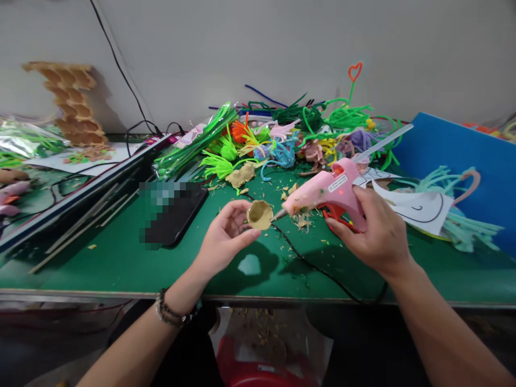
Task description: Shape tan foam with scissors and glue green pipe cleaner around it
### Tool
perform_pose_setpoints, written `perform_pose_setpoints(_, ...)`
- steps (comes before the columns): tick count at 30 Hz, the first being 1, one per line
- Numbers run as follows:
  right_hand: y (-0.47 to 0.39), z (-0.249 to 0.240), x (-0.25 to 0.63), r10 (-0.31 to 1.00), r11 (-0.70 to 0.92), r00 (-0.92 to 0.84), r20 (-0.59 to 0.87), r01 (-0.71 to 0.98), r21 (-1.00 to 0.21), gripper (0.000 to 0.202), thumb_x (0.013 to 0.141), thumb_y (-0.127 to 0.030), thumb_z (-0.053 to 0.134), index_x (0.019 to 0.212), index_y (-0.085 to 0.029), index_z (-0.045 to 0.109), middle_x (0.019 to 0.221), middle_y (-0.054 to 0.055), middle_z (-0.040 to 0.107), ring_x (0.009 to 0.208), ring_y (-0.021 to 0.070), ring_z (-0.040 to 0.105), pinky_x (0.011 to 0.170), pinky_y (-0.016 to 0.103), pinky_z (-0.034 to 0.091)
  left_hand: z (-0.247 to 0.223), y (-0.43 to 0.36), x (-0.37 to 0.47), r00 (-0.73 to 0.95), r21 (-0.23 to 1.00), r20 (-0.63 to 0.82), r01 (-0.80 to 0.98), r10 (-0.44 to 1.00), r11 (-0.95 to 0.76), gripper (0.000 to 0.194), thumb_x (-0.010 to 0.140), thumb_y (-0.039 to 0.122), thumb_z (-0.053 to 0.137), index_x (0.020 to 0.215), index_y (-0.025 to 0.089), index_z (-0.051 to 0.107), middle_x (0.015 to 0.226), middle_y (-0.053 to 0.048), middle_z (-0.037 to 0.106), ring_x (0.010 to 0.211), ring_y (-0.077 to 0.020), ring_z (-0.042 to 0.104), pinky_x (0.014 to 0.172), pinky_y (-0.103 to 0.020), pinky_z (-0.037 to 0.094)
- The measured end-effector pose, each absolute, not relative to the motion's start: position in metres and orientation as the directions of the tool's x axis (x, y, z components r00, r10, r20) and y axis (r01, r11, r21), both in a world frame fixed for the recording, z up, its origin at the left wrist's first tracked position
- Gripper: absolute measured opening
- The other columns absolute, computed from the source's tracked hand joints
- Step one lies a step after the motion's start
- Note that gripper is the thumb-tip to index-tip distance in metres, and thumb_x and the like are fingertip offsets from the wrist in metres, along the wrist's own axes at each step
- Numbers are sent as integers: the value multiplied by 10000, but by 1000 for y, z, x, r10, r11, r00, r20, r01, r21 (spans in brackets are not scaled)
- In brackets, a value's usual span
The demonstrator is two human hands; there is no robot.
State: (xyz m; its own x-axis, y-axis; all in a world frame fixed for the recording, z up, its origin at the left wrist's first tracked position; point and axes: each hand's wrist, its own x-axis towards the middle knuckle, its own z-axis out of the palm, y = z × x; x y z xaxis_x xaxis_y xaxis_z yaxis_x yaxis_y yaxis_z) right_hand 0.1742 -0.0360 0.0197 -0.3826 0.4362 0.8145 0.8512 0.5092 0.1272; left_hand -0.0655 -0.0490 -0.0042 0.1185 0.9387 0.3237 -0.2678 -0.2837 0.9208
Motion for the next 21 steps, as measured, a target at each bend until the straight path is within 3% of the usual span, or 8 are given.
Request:
perform_pose_setpoints(6, -35, 18, 172, 422, 506, -397, 815, 849, 151, 487, 808, -554, 409, 1097, -166, 463, 850, 88, 613, 759, 214, 611, 592, 307, 498, -6, -49, -66, 96, 919, 298, -297, 950, -259, 362, 575, 247, 758, 847, 192, 525, 818, 4, 606, 770, -116, 595, 664, -207, 498)
perform_pose_setpoints(21, -39, 19, 169, 412, 546, -472, 779, 813, 203, 424, 851, -462, 398, 1114, -132, 449, 826, 95, 626, 716, 202, 604, 538, 277, 459, -5, -50, -65, 116, 900, 319, -348, 940, -263, 313, 599, 187, 747, 847, 184, 557, 838, 11, 641, 766, -94, 607, 666, -172, 494)
